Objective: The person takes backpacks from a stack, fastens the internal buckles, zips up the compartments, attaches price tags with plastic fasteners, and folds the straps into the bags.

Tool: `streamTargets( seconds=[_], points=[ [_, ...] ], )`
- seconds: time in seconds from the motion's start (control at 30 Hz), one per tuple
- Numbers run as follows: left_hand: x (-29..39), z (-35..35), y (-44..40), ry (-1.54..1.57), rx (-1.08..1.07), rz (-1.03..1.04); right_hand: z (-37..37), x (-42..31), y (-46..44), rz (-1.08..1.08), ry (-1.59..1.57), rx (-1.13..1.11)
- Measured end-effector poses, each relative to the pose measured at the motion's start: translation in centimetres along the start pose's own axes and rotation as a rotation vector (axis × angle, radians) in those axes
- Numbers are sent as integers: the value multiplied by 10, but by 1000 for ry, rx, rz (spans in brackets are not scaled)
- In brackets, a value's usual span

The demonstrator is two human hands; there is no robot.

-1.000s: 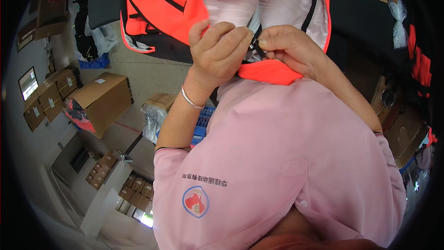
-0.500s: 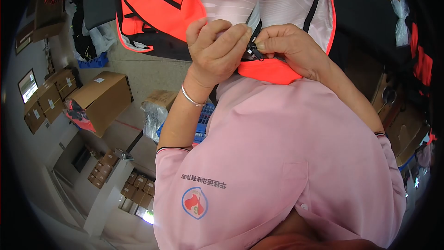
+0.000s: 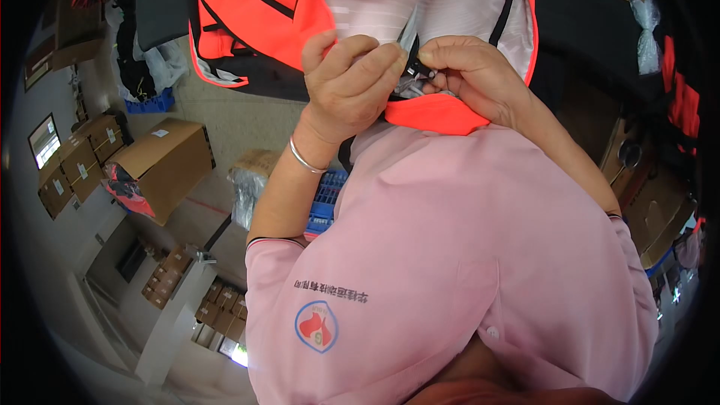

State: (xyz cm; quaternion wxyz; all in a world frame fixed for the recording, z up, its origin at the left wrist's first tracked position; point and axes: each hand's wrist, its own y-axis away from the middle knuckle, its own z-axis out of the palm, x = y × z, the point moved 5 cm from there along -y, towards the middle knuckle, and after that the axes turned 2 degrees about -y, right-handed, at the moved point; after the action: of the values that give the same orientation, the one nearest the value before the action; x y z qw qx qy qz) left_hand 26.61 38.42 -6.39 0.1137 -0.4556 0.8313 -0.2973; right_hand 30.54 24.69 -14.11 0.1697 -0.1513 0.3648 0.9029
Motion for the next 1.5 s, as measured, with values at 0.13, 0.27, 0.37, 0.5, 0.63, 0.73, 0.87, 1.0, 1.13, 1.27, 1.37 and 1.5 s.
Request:
streamTargets(
  seconds=[0.13, 0.27, 0.37, 0.5, 0.63, 0.73, 0.87, 1.0, 1.13, 1.27, 1.37, 1.5],
  points=[
    [-2, -2, -4, 24, -49, -54, 5, -15, 8, -99, 380, 70],
    [0, -3, -6, 11, -42, -57, 16, -38, 36, -703, 985, 204],
    [3, -5, -10, -20, -72, -38, 27, -28, 38, -818, 1350, 167],
    [4, -11, -16, -86, -89, 3, 46, -24, 33, -1083, 1683, 100],
    [7, -21, -23, -110, -155, 98, 50, -34, 41, -1067, 1614, -57],
    [11, -30, -34, -81, -204, 209, 41, -57, 31, -903, 1483, -110],
    [16, -34, -53, -63, -235, 321, 15, -89, -22, -1003, 1591, -28],
    [28, -45, -84, 30, -61, 304, 45, -142, -30, -1150, 1606, -115],
    [55, -86, -102, 86, 88, 286, 104, -171, -26, -1173, 1624, -281],
    [77, -116, -94, -19, 173, 261, 147, -185, -6, -1148, 1616, -389],
    [73, -105, -79, -85, 143, 217, 177, -188, 19, -1133, 1584, -436],
    [95, -104, -75, 528, -127, 364, 210, -179, 46, -1071, 1520, -527]
  ],
)
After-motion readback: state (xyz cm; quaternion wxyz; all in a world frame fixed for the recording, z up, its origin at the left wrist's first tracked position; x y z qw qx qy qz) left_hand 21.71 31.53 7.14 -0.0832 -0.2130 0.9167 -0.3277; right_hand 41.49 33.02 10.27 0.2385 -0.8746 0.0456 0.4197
